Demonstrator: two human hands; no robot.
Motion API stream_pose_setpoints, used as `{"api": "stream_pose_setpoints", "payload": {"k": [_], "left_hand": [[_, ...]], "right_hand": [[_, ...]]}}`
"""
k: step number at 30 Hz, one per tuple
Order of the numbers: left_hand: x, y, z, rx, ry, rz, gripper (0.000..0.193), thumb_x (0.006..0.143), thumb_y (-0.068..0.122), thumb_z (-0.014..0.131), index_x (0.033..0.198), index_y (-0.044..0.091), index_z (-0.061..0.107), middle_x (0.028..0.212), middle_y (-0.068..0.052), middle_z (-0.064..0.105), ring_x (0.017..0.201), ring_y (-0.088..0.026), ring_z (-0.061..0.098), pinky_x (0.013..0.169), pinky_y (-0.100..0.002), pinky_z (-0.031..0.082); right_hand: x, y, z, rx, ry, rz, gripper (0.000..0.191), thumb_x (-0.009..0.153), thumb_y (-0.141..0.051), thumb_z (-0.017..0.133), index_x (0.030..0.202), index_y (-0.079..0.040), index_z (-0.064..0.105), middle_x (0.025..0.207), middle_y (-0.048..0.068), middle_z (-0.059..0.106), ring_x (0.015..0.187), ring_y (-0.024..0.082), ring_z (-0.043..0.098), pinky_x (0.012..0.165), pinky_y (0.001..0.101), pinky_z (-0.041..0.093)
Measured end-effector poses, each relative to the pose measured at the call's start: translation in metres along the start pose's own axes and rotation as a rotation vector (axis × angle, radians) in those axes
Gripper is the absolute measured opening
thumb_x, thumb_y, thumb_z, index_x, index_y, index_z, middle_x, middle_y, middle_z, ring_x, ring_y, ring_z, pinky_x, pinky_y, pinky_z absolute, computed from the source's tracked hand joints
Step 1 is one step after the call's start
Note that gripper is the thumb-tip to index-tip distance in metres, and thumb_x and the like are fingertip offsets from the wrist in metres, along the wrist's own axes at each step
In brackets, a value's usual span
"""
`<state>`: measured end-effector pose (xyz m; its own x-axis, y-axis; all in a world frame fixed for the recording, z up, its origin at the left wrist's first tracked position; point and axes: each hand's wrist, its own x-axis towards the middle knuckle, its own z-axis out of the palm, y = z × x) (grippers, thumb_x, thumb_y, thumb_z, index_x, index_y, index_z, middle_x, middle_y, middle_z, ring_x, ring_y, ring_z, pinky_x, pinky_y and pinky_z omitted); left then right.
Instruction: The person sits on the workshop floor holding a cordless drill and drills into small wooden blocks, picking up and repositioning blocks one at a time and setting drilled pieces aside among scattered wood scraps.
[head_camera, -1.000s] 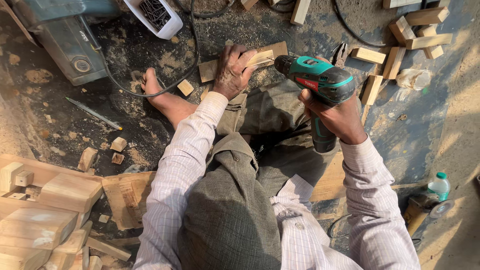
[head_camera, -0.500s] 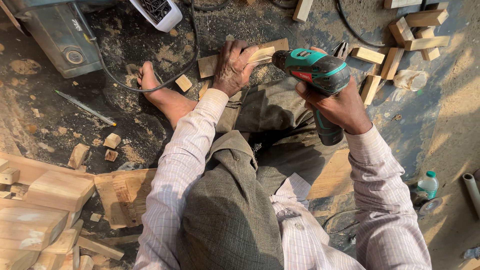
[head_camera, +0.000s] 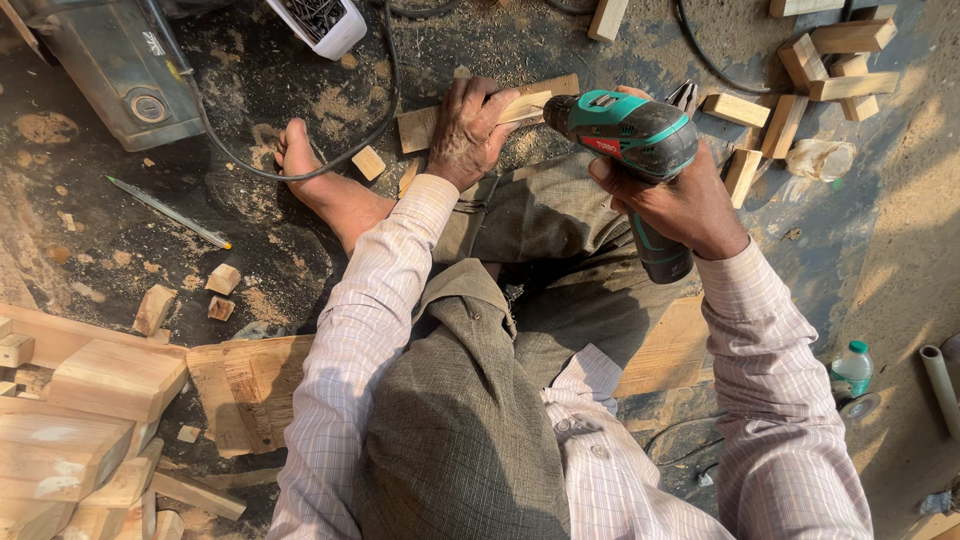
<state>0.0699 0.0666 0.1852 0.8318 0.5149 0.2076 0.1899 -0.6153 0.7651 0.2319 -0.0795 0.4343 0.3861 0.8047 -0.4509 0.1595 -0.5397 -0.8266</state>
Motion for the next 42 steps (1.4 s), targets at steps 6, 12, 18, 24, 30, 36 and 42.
{"api": "stream_pose_setpoints", "payload": {"k": [6,12,18,24,30,36,42], "left_hand": [[-0.002,0.0,0.001,-0.009,0.007,-0.013,0.049,0.087,0.019,0.084,0.132,0.015,0.066,0.119,-0.006,0.056,0.112,-0.03,0.053,0.1,-0.045,0.048],[-0.004,0.0,-0.003,-0.029,0.011,-0.008,0.046,0.088,0.016,0.084,0.131,0.013,0.066,0.121,-0.006,0.057,0.113,-0.031,0.053,0.1,-0.044,0.048],[-0.009,-0.002,-0.005,-0.021,0.052,0.043,0.049,0.087,0.015,0.085,0.131,0.013,0.065,0.122,-0.007,0.059,0.112,-0.032,0.053,0.1,-0.045,0.047],[-0.01,-0.005,-0.001,0.0,0.03,0.024,0.05,0.086,0.015,0.086,0.131,0.014,0.065,0.12,-0.006,0.058,0.111,-0.031,0.053,0.1,-0.045,0.047],[-0.013,-0.01,0.008,0.006,0.047,0.035,0.052,0.084,0.016,0.087,0.131,0.015,0.065,0.12,-0.006,0.058,0.112,-0.031,0.053,0.101,-0.045,0.047],[-0.016,-0.018,0.015,0.025,0.083,0.071,0.056,0.079,0.017,0.09,0.129,0.017,0.066,0.117,-0.005,0.057,0.109,-0.031,0.053,0.098,-0.045,0.048],[-0.02,-0.022,0.018,0.027,0.107,0.084,0.056,0.079,0.017,0.091,0.129,0.017,0.066,0.119,-0.003,0.059,0.109,-0.03,0.053,0.096,-0.044,0.048]], "right_hand": [[0.003,-0.003,-0.002,-0.053,-0.014,0.004,0.068,0.098,-0.024,0.079,0.157,-0.01,0.048,0.103,0.005,0.075,0.074,0.009,0.069,0.063,0.0285,0.059],[0.005,-0.005,-0.007,-0.187,-0.039,-0.011,0.071,0.095,-0.031,0.08,0.156,-0.011,0.05,0.1,0.008,0.075,0.078,0.014,0.071,0.072,0.0309,0.059],[0.02,-0.002,-0.026,-0.444,-0.187,-0.277,0.073,0.093,-0.039,0.082,0.153,-0.01,0.054,0.126,0.012,0.074,0.113,0.027,0.073,0.095,0.0396,0.056],[0.035,-0.001,-0.038,-0.496,-0.241,-0.257,0.075,0.092,-0.044,0.08,0.155,-0.013,0.054,0.119,0.011,0.075,0.104,0.027,0.073,0.092,0.0414,0.058],[0.035,-0.001,-0.029,-0.542,-0.216,-0.191,0.082,0.082,-0.046,0.086,0.151,-0.013,0.055,0.112,0.011,0.076,0.098,0.028,0.074,0.087,0.0417,0.058],[0.034,-0.007,-0.019,-0.549,-0.247,-0.323,0.075,0.09,-0.045,0.084,0.15,-0.01,0.057,0.114,0.011,0.075,0.1,0.028,0.074,0.089,0.0419,0.058],[0.031,-0.007,-0.014,-0.659,-0.238,-0.397,0.05,0.096,-0.041,0.085,0.135,-0.014,0.069,0.116,0.012,0.074,0.1,0.031,0.073,0.084,0.0438,0.058]]}}
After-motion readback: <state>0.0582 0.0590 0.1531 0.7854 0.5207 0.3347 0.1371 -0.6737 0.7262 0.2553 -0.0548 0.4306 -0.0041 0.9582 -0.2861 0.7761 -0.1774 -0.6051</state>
